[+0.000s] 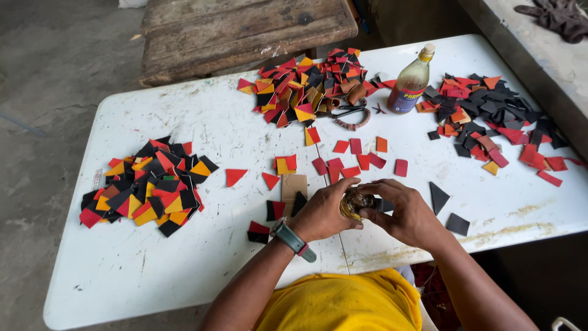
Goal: The person assembles small triangular and rectangular colored pieces into layered units on a white table. They pick up pieces, align them, and press them together, occasionally using a small container of adhesive. The assembled units are placed in a growing pile on the left side of the table.
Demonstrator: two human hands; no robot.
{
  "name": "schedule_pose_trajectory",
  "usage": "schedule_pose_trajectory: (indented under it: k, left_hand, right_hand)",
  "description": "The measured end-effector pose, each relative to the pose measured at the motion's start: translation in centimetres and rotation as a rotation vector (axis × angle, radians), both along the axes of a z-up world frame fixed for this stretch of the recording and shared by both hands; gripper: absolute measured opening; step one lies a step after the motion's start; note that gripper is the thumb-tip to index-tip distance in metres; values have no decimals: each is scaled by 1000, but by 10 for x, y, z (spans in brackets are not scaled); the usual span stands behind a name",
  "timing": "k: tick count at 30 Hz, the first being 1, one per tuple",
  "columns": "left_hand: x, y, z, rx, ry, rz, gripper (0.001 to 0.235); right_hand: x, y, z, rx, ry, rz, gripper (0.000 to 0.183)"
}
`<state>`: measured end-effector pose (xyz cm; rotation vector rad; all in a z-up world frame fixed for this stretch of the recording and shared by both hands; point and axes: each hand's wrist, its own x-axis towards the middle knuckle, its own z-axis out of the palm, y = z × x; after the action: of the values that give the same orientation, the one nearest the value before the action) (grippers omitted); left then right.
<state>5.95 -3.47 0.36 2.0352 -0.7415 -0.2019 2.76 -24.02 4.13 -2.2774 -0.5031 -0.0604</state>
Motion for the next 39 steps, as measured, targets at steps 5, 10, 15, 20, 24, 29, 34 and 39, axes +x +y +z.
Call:
schedule_pose_trajectory:
  k: [5,10,15,20,24,29,34,39]
  left_hand:
    - [2,-1,-15,-7,9,-6,99]
    - [-3,-5,-21,81,106,-24,113]
    - [-7,3,-12,-135,203,-172,113]
    - [-6,20,19,-331,413,-468,125]
    - [-13,11,42,38,88,-167,126]
    - [-20,21,63,-154,173,-169,126]
    - [-21,12,58,-266,21,-11,107]
    - [-29,-15,45,-194,-136,178,88]
  right_hand:
    - [7,-6,-5,62,11,141,42]
    - [0,-4,-25,187,86,73,64]
    - [-2,-25,-25,506,234,210,58]
    - [-23,-43,-7,702,256,552,48]
    - [-13,-15,-17,702,305,149,63]
    - [4,-20,-18,700,269,339,63]
    - [14,-13,-47,862,268,147,61]
    - [29,-8,-71,1120,349,3,54]
